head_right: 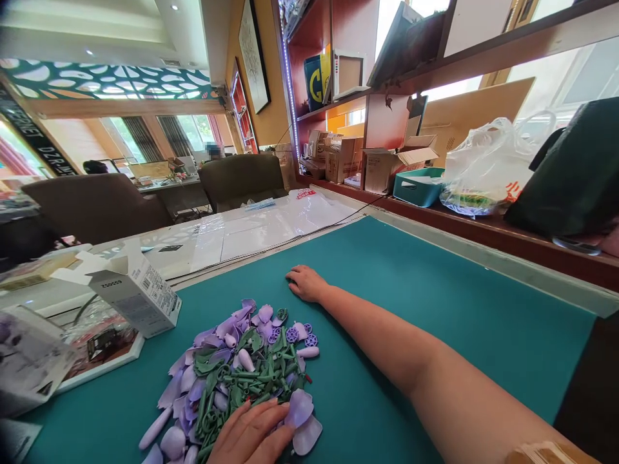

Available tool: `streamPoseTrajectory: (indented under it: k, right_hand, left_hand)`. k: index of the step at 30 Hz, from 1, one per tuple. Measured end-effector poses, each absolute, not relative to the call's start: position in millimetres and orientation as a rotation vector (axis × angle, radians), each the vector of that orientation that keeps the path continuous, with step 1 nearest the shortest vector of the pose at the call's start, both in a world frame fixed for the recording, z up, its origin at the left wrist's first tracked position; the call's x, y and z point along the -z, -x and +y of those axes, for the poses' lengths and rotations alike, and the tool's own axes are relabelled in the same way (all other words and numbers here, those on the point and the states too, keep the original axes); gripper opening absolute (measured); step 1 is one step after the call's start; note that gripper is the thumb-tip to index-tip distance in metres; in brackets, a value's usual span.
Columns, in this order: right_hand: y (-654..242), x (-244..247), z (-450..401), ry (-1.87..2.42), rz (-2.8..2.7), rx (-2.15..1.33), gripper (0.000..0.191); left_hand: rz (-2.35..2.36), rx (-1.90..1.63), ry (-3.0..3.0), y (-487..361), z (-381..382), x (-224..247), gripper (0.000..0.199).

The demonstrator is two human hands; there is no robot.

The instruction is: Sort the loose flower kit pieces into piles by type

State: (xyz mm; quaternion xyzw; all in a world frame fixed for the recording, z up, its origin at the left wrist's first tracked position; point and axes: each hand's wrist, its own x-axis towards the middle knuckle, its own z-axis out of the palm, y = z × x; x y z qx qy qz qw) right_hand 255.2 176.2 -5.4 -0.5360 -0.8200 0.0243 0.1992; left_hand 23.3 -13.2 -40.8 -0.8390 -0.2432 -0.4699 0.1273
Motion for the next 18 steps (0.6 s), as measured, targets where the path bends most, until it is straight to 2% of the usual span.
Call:
streamPoseTrajectory:
  k: [5, 10, 13, 15, 18]
  right_hand:
    - [-251, -15, 156, 1.483, -2.241, -0.101, 0.035]
    - [-234, -44, 105, 1.257, -2.409, -0.225, 0.019]
    - [-226, -52, 79, 1.076, -2.576, -0.224, 0.02]
    - [-224, -52, 69, 1.038, -2.653, -0.163, 0.026]
    - [-224, -47, 66, 1.043, -2.726, -0.074, 0.029]
  left_hand:
    - [-0.714, 1.399, 2.458, -24, -14, 39, 0.04]
    - [-0.724, 1.351, 2.501, -24, -15, 36, 0.039]
    - [-0.723, 1.374, 2.502, -21, -16, 27, 0.043]
    - [-0.73, 1.288, 2.556, -15, -17, 13, 0.039]
    - [-0.705, 0.828, 2.748, -5, -18, -10, 0.022]
